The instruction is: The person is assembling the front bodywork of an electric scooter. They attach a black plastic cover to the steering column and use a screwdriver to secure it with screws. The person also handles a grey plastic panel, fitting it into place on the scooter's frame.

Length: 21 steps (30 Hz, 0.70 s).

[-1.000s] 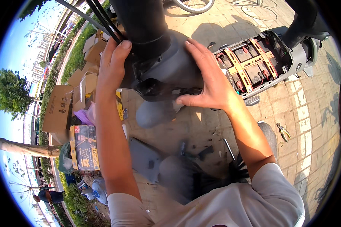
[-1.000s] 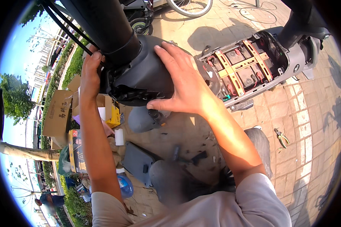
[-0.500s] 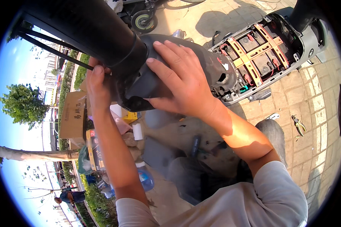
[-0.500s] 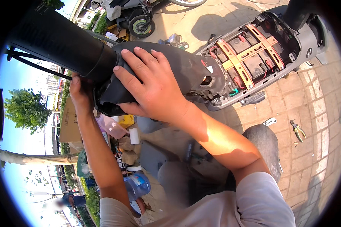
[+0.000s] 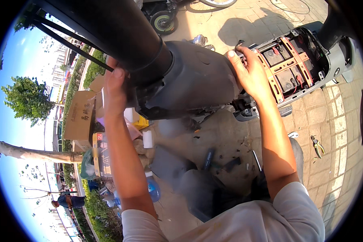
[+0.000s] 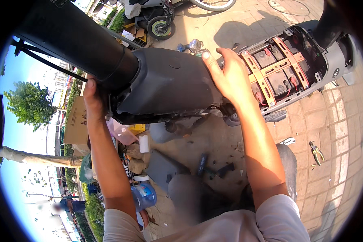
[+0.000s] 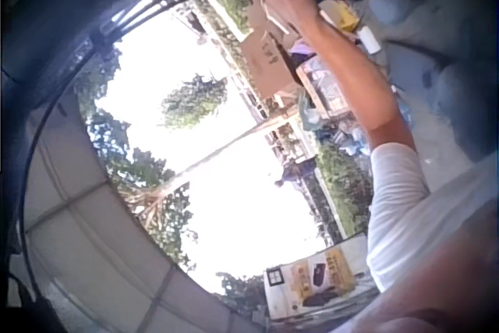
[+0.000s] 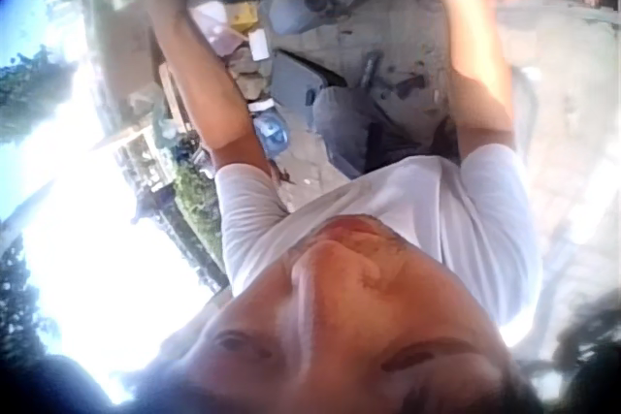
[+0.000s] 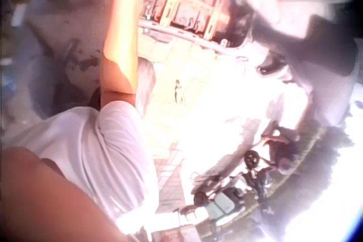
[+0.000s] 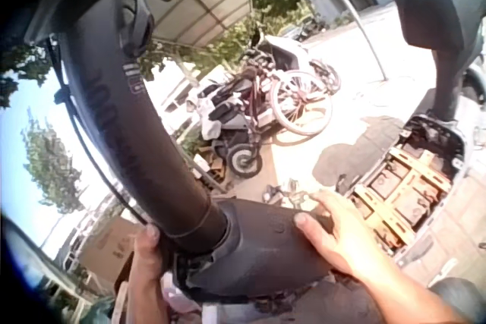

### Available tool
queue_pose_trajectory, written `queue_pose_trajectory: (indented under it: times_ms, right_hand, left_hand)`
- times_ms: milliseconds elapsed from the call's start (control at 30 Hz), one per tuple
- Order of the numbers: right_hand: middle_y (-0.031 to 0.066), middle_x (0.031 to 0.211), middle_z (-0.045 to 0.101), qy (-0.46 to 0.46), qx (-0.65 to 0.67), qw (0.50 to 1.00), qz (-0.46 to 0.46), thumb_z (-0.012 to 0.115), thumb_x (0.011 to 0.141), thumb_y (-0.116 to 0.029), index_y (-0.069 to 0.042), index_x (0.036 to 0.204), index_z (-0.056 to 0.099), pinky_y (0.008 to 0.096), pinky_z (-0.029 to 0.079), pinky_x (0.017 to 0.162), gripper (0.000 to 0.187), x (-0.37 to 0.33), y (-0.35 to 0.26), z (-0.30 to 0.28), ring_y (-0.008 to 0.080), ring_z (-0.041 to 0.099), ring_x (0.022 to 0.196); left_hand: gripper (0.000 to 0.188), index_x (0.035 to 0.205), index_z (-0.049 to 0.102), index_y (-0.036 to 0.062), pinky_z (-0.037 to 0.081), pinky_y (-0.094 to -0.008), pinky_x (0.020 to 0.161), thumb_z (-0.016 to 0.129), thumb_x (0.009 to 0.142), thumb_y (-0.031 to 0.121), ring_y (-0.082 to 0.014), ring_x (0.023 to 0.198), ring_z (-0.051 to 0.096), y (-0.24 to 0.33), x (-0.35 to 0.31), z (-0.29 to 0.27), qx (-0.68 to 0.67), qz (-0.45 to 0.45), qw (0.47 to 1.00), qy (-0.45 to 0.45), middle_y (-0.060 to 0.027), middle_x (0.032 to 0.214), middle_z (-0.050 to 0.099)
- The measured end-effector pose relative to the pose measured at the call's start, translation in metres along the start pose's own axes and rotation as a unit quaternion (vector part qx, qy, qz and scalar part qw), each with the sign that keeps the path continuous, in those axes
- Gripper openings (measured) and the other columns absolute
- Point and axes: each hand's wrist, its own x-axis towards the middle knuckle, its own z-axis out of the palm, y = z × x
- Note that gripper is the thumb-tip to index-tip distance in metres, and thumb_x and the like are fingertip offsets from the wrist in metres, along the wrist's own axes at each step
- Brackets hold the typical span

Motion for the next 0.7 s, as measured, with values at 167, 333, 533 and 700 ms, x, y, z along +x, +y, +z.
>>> queue_pose_trajectory:
  times_ms: [167, 333, 533, 700]
  right_hand:
    - [0.0305, 0.128, 0.059, -0.117, -0.106, 0.964, 0.212, 0.050, 0.093, -0.062, 0.008, 0.132, 0.054, 0.0422, 0.041, 0.107, 0.081, 0.003, 0.069, -0.001, 0.0395, 0.055, 0.125]
    - [0.0336, 0.120, 0.062, -0.111, -0.139, 0.950, 0.256, 0.049, 0.092, -0.064, 0.011, 0.121, 0.061, 0.0426, 0.043, 0.103, 0.082, -0.001, 0.082, -0.011, 0.0417, 0.058, 0.121]
    - [0.0295, 0.112, 0.067, -0.123, -0.081, 0.954, 0.261, 0.056, 0.091, -0.057, 0.011, 0.115, 0.065, 0.0403, 0.046, 0.097, 0.073, 0.000, 0.101, -0.011, 0.0376, 0.064, 0.112]
    - [0.0273, 0.110, 0.069, -0.138, -0.105, 0.946, 0.273, 0.059, 0.091, -0.052, 0.008, 0.111, 0.068, 0.0399, 0.048, 0.094, 0.064, -0.001, 0.112, -0.016, 0.0351, 0.066, 0.109]
  left_hand:
    - [0.074, 0.138, 0.049, 0.0005, 0.033, -0.0328, 0.106, 0.057, 0.086, 0.052, -0.0185, 0.120, 0.051, 0.007, -0.002, 0.008, 0.037, 0.036, 0.999, -0.008, -0.0085, 0.127, 0.058]
    - [0.060, 0.132, 0.051, 0.0017, 0.034, -0.0320, 0.105, 0.057, 0.089, 0.043, -0.0179, 0.118, 0.051, 0.012, -0.002, 0.010, 0.008, 0.042, 0.998, -0.039, -0.0078, 0.126, 0.058]
    - [0.057, 0.133, 0.051, 0.0023, 0.035, -0.0312, 0.104, 0.057, 0.090, 0.040, -0.0169, 0.116, 0.053, 0.008, -0.001, 0.005, -0.011, 0.035, 0.999, -0.038, -0.0069, 0.124, 0.059]
    - [0.070, 0.143, 0.045, 0.0013, 0.035, -0.0287, 0.104, 0.056, 0.092, 0.048, -0.0133, 0.115, 0.052, 0.008, 0.006, 0.000, -0.045, 0.003, 0.996, -0.078, -0.0061, 0.129, 0.058]
